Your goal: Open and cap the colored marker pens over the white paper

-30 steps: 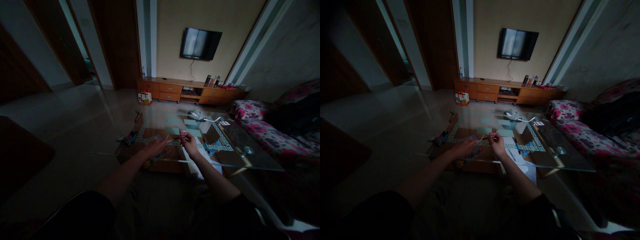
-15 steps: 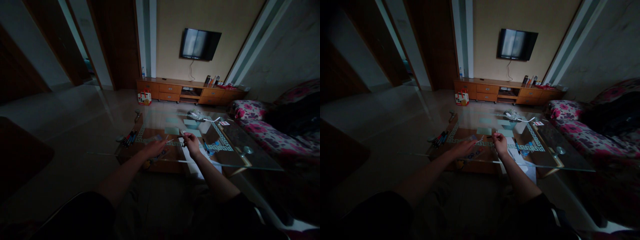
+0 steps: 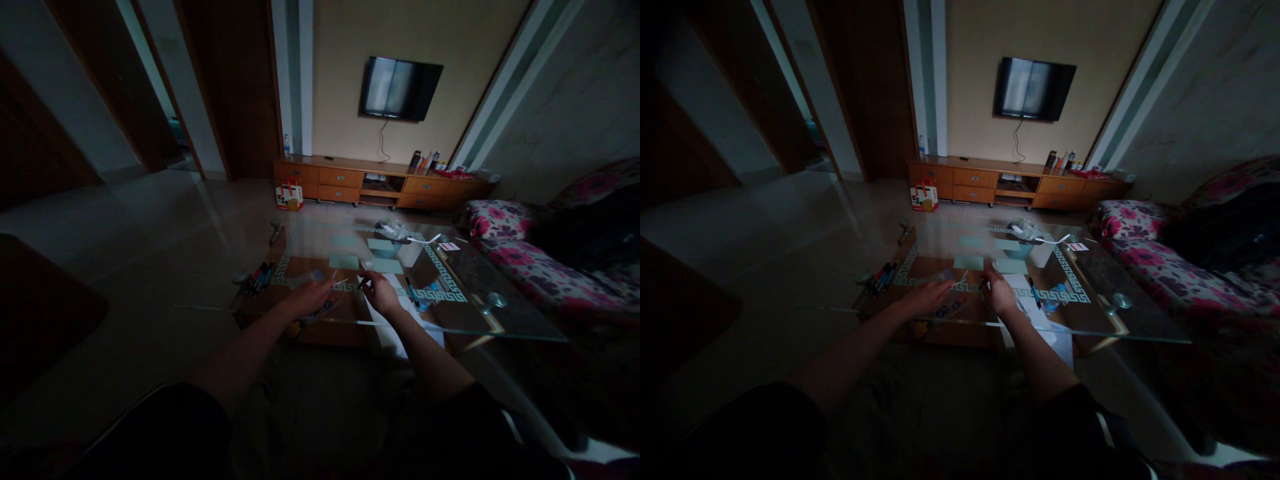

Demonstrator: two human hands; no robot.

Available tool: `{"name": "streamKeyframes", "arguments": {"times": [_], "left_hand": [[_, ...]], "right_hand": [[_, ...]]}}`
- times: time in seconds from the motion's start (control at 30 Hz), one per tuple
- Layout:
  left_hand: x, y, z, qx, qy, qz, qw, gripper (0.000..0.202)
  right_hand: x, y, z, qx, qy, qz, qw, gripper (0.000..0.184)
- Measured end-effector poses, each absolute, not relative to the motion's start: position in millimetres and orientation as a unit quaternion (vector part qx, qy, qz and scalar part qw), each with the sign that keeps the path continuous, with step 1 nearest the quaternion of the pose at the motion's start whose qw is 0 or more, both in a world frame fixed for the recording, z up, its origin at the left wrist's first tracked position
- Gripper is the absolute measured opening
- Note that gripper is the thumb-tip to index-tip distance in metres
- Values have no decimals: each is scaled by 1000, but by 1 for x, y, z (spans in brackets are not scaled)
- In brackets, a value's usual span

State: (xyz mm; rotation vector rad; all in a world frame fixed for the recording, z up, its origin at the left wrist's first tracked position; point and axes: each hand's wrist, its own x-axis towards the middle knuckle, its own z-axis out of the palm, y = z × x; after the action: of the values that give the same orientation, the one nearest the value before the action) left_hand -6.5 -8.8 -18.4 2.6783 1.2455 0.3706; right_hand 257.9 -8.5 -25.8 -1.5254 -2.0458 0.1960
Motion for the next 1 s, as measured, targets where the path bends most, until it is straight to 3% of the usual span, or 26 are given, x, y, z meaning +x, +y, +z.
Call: {"name": "streamKeyframes", "arguments": {"times": [0.33, 1.0], "left_hand": [[-7, -8, -17, 899, 406, 130, 95, 37], [-6, -10, -15, 897, 417, 118, 86, 38]], "right_hand": [[260, -9, -22, -605, -765, 57, 213, 34], [259, -8, -25, -600, -771, 74, 202, 37]]}}
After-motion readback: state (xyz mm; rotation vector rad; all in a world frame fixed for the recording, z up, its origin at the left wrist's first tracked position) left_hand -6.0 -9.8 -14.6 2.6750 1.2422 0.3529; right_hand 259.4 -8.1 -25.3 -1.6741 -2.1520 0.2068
